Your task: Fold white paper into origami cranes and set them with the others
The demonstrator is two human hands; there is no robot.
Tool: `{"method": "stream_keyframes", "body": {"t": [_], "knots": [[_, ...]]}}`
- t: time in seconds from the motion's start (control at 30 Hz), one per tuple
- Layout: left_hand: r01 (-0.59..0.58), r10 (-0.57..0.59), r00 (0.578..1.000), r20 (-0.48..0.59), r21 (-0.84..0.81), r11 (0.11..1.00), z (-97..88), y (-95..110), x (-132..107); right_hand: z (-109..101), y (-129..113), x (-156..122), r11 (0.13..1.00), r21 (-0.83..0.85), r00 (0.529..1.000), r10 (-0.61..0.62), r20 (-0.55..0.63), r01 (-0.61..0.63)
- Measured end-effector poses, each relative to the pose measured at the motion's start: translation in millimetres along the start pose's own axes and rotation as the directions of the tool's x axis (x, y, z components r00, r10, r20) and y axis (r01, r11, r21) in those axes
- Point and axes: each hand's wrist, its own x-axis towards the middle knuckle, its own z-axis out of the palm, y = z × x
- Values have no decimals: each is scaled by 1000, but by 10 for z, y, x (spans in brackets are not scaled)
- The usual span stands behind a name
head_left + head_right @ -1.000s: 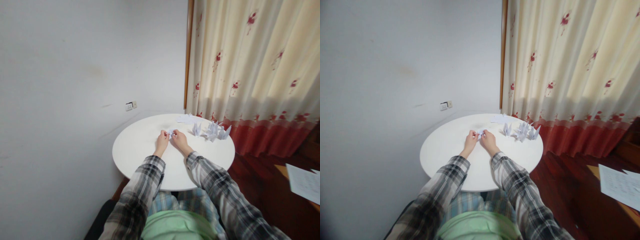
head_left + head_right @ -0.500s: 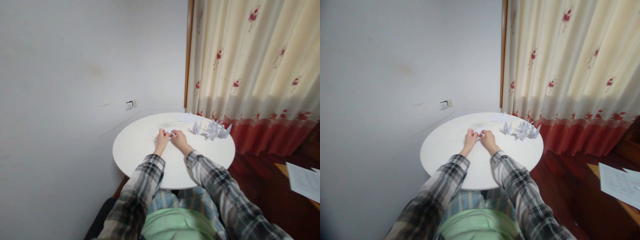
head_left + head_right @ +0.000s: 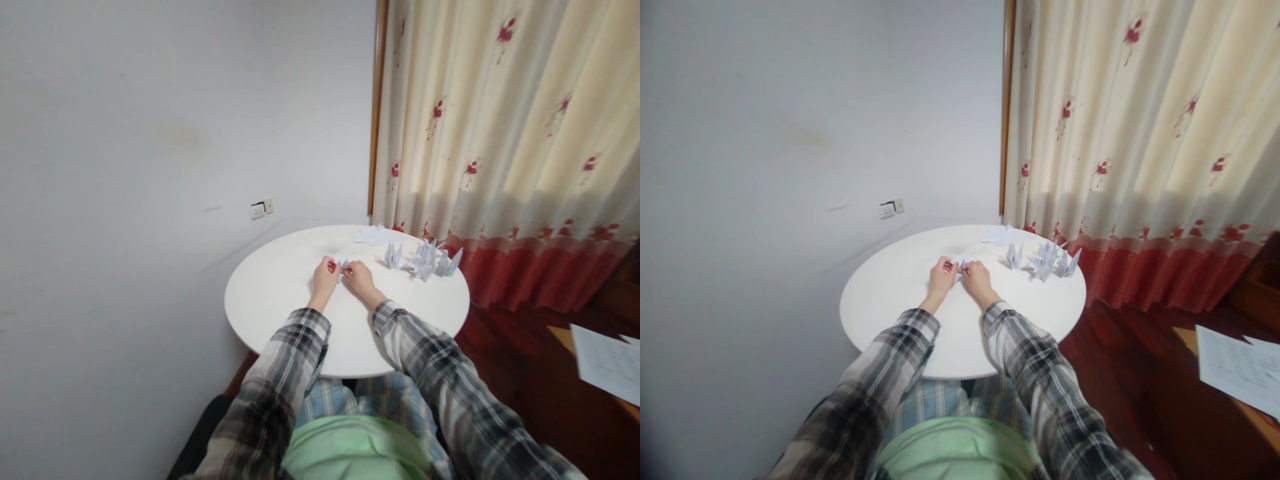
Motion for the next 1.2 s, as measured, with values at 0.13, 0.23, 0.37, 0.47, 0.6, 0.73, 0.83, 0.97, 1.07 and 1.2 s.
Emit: {"method": "stream_keyframes", "body": {"t": [0.13,0.23,0.37,0.47,0.6,0.73,0.83,0.97,1.07,1.2], "knots": [[-119,125,989,-74,86,989,-46,39,-11,-6,-1,0,1000,-2,1000,-21,4,21],[-141,147,986,-80,70,987,-48,43,-10,-2,-10,0,999,8,999,-34,10,34],[-102,105,992,-68,52,993,-30,29,-5,-3,-36,-2,998,37,998,-59,18,58],[-81,84,992,-94,37,996,-22,13,5,-7,-52,-2,996,56,997,-72,23,71],[-60,55,991,-122,-38,997,-14,-12,34,5,-42,4,992,84,995,-92,35,89],[-5,-12,991,-136,-123,992,1,-45,57,61,4,35,983,153,994,-105,14,101],[46,-65,992,-111,-161,986,23,-81,61,115,40,80,956,293,999,-20,-37,30],[125,-120,992,45,-135,983,59,-127,51,157,66,144,812,578,981,168,-101,-80],[88,-74,982,175,-76,993,73,-146,39,168,77,175,644,760,950,280,-136,-81],[64,-51,985,166,-73,995,72,-156,30,187,107,203,404,912,935,344,-85,-66]]}}
